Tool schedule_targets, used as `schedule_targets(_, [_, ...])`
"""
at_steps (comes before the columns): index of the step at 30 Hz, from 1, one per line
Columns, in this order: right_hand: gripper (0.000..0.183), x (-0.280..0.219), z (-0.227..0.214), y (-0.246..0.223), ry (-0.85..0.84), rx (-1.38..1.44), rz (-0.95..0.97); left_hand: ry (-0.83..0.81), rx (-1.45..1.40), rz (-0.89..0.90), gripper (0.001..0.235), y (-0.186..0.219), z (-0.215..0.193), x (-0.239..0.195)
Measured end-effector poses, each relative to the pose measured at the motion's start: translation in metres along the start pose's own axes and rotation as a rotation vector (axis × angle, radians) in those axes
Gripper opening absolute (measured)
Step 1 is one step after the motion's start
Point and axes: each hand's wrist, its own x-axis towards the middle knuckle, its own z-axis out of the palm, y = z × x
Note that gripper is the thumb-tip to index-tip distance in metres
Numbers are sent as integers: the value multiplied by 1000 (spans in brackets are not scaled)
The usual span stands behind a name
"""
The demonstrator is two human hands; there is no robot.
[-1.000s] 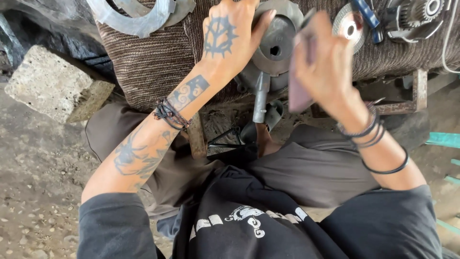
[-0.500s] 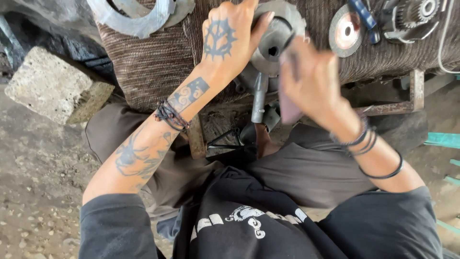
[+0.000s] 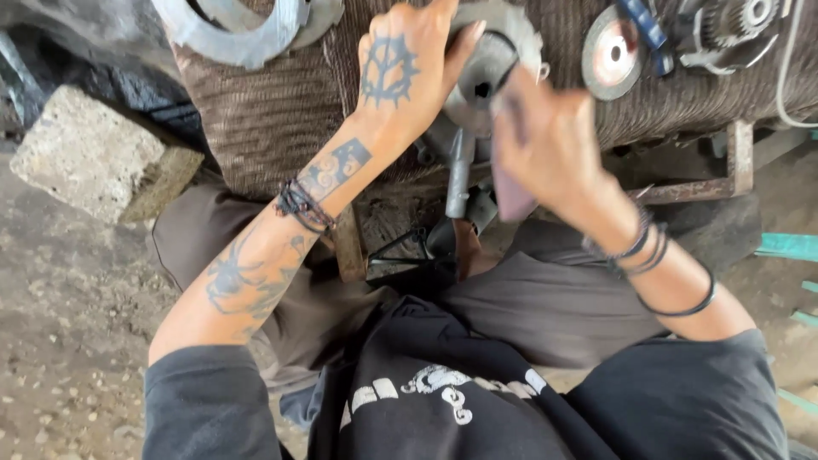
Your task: Manually sanding a circular metal housing with sandpaper to smooth the surface.
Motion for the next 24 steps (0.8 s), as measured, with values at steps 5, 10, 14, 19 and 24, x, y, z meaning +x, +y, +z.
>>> schedule_targets(5, [6,9,-1,18,21,23,27,-77,-30,-61,43,0,-4,2])
schedule_targets(10, [10,4,-13,-4,-102,51,-7,-91,-93,72,58,-4,-8,8])
schedule_targets(14, [16,1,-38,45,154,-15,-47,-180,-1,132,43,-15,-13,15])
schedule_targets(19, [27,-9,-55,67,299,234,31,-233,-229,277,35,-4,-37,24])
schedule_targets(24, [21,-14,-64,47,199,219,111,-333,-518,184,16,-1,-53,34])
